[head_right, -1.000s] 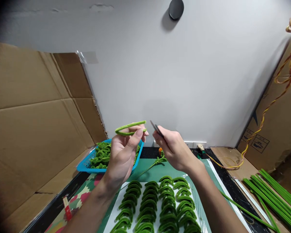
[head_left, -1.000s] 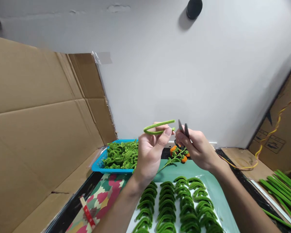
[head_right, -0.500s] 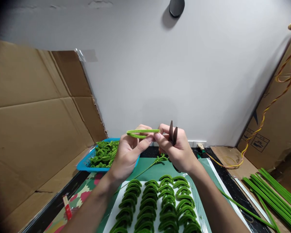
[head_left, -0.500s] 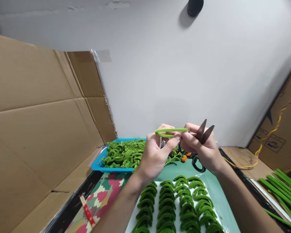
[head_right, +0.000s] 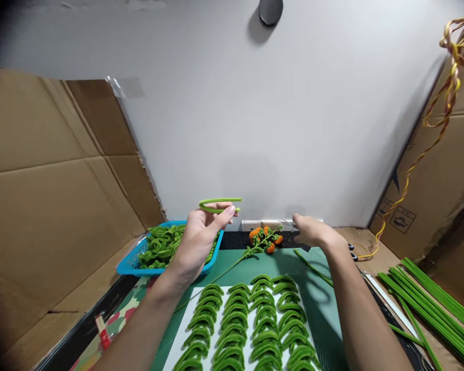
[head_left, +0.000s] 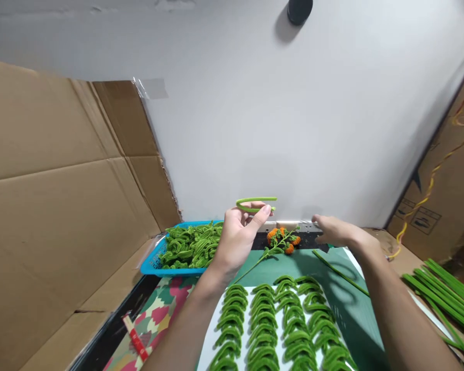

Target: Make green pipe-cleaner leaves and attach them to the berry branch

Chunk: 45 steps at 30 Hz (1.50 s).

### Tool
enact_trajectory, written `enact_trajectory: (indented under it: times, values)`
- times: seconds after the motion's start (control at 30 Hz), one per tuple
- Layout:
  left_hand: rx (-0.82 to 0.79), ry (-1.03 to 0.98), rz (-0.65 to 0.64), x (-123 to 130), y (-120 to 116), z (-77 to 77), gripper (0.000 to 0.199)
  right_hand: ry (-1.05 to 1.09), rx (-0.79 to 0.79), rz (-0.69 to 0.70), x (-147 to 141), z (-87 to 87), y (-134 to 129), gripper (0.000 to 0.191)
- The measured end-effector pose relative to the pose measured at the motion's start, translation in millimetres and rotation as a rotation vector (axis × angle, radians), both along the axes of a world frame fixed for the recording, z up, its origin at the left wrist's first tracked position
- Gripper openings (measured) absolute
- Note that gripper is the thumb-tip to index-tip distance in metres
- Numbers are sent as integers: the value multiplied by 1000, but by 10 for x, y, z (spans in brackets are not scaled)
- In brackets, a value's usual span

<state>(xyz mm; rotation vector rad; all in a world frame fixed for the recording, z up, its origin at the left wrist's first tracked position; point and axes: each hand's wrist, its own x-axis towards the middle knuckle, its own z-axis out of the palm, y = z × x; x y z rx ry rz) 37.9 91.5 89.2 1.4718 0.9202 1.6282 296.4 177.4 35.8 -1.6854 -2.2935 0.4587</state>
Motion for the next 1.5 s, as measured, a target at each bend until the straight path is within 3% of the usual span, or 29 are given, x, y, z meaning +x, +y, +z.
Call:
enact_trajectory:
  times: [0.03, 0.1, 0.2, 0.27, 0.33, 0.47, 0.57, 0.67, 0.8, 0.97, 1.33, 1.5]
  values:
    - [-8, 9, 3, -2, 10, -2, 25, -24, -38, -10, 62, -34, 34, 3]
    - [-19, 19, 8, -6, 28, -5, 25, -47, -78, -14, 165, -61, 74, 19]
    - [-24, 35, 5, -12, 59, -14, 23, -27, -51, -19, 265, -45, 94, 13]
    - [-24, 56, 4, -17, 83, -26, 22, 4, -24, -22, 290, -24, 92, 28]
    - [-20, 85, 3, -21, 105, -43, 20, 39, -12, -8, 275, 11, 69, 25]
    - [-66, 134, -39, -10, 120, -75, 20, 179, 24, 101, 102, 171, -74, 32]
    - [-138, 107, -100, 14, 97, -81, 23, 489, 76, 260, -122, 326, -232, 39]
    - [-133, 72, -136, 26, 73, -68, 22, 602, 162, 357, -324, 423, -353, 40]
    - [-67, 59, -158, -1, 56, -31, 19, 548, 267, 404, -422, 453, -427, 42]
    - [11, 100, -193, -61, 16, 32, 19, 470, 276, 502, -389, 513, -515, 61]
    - [50, 36, -378, -147, -14, 64, 12, 434, 294, 491, -521, 597, -671, 56]
    - [56, 42, -383, -170, -33, 73, 11, 429, 327, 485, -521, 600, -676, 57]
